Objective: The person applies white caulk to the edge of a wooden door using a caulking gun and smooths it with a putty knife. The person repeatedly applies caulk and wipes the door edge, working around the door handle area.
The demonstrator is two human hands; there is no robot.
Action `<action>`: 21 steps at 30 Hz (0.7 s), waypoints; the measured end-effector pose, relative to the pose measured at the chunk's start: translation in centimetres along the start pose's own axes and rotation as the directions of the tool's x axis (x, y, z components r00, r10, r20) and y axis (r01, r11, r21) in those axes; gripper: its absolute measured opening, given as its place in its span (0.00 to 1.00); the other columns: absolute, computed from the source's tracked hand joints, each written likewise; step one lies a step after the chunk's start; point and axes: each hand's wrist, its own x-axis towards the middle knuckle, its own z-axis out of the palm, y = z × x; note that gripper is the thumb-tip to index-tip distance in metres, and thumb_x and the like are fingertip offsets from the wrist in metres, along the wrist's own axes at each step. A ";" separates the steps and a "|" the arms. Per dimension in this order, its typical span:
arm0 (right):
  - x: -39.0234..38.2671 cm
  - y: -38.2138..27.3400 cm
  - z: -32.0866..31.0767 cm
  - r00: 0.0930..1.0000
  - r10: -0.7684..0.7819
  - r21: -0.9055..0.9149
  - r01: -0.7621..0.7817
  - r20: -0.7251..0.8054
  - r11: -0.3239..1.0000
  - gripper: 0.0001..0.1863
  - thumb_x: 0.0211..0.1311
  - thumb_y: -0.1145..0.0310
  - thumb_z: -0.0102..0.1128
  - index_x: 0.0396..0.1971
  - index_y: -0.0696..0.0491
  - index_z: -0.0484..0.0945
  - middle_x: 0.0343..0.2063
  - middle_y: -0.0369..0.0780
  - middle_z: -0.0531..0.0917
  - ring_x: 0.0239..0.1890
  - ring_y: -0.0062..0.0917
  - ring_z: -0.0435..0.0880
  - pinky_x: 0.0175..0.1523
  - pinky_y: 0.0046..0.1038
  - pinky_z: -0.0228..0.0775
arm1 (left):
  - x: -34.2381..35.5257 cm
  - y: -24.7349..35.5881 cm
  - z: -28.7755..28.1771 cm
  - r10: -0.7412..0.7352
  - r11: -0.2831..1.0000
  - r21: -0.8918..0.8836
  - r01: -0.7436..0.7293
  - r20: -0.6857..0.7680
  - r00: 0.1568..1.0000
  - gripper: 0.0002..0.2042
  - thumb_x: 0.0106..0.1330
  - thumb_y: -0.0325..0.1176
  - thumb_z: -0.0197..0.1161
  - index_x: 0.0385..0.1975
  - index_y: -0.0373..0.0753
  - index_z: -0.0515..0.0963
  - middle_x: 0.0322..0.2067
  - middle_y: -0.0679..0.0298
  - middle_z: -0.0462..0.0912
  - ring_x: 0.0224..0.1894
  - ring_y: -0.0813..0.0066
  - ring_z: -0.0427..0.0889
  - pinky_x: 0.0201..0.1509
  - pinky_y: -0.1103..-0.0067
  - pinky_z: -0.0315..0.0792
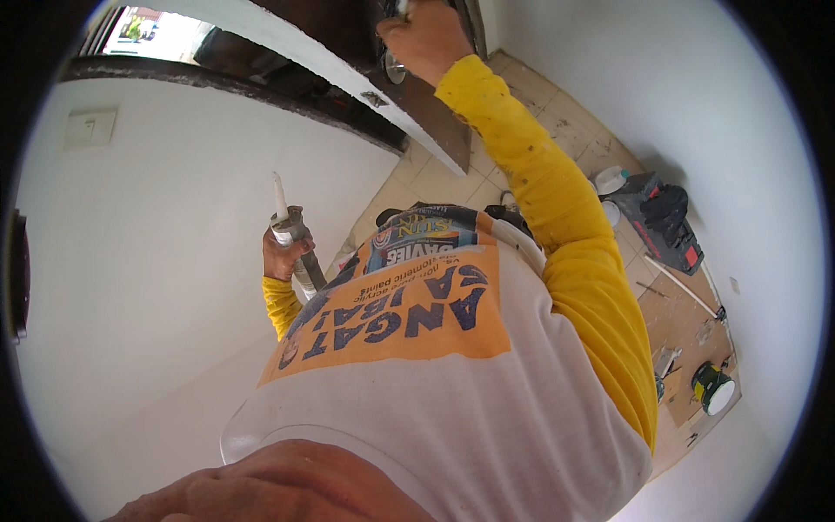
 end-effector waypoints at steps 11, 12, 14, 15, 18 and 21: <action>-9.4 3.1 -3.2 0.976 0.143 0.276 -0.185 0.165 0.943 0.16 0.66 0.60 0.63 0.34 0.61 0.83 0.21 0.45 0.84 0.21 0.29 0.82 0.30 0.29 0.74 | -0.9 -1.5 1.5 -0.004 1.000 0.008 0.004 0.013 1.000 0.28 0.45 0.23 0.67 0.53 0.31 0.76 0.29 0.65 0.81 0.30 0.76 0.80 0.39 0.78 0.77; -9.6 2.7 -3.0 0.979 0.126 0.236 -0.161 0.158 0.958 0.16 0.66 0.60 0.63 0.34 0.61 0.83 0.21 0.46 0.83 0.21 0.33 0.81 0.30 0.31 0.73 | -0.7 -1.5 1.3 0.010 0.999 0.034 -0.011 0.016 1.000 0.29 0.45 0.23 0.67 0.54 0.32 0.76 0.29 0.64 0.82 0.31 0.75 0.81 0.39 0.78 0.78; -9.8 2.1 -2.7 0.987 0.079 0.151 -0.100 0.142 0.983 0.15 0.67 0.61 0.62 0.35 0.60 0.83 0.21 0.49 0.81 0.22 0.39 0.80 0.31 0.34 0.72 | -0.6 -1.2 1.2 -0.003 1.000 0.014 0.003 0.021 1.000 0.29 0.45 0.23 0.67 0.53 0.32 0.76 0.29 0.64 0.82 0.31 0.75 0.81 0.39 0.78 0.78; -9.8 1.9 -2.7 0.990 0.047 0.106 -0.061 0.136 0.992 0.14 0.67 0.61 0.62 0.35 0.59 0.83 0.21 0.50 0.81 0.23 0.42 0.80 0.31 0.36 0.71 | -0.5 -1.0 1.3 -0.009 1.000 0.003 0.009 0.022 1.000 0.29 0.45 0.23 0.67 0.53 0.32 0.76 0.30 0.64 0.82 0.31 0.75 0.81 0.39 0.78 0.78; -9.8 2.1 -2.6 0.991 0.040 0.003 -0.040 0.132 0.999 0.13 0.67 0.61 0.61 0.36 0.58 0.83 0.22 0.50 0.80 0.24 0.46 0.80 0.31 0.38 0.70 | -0.5 -0.2 1.5 -0.008 1.000 0.007 0.008 0.031 0.999 0.29 0.44 0.22 0.67 0.53 0.32 0.76 0.29 0.64 0.82 0.31 0.75 0.81 0.39 0.78 0.78; -9.8 1.8 -2.5 0.991 -0.011 0.010 0.010 0.130 1.000 0.13 0.66 0.62 0.61 0.36 0.59 0.83 0.24 0.50 0.81 0.25 0.46 0.81 0.31 0.39 0.71 | -0.4 -0.2 1.3 -0.011 1.000 -0.005 0.012 0.038 0.999 0.29 0.44 0.22 0.67 0.53 0.32 0.76 0.29 0.64 0.82 0.30 0.74 0.81 0.39 0.78 0.78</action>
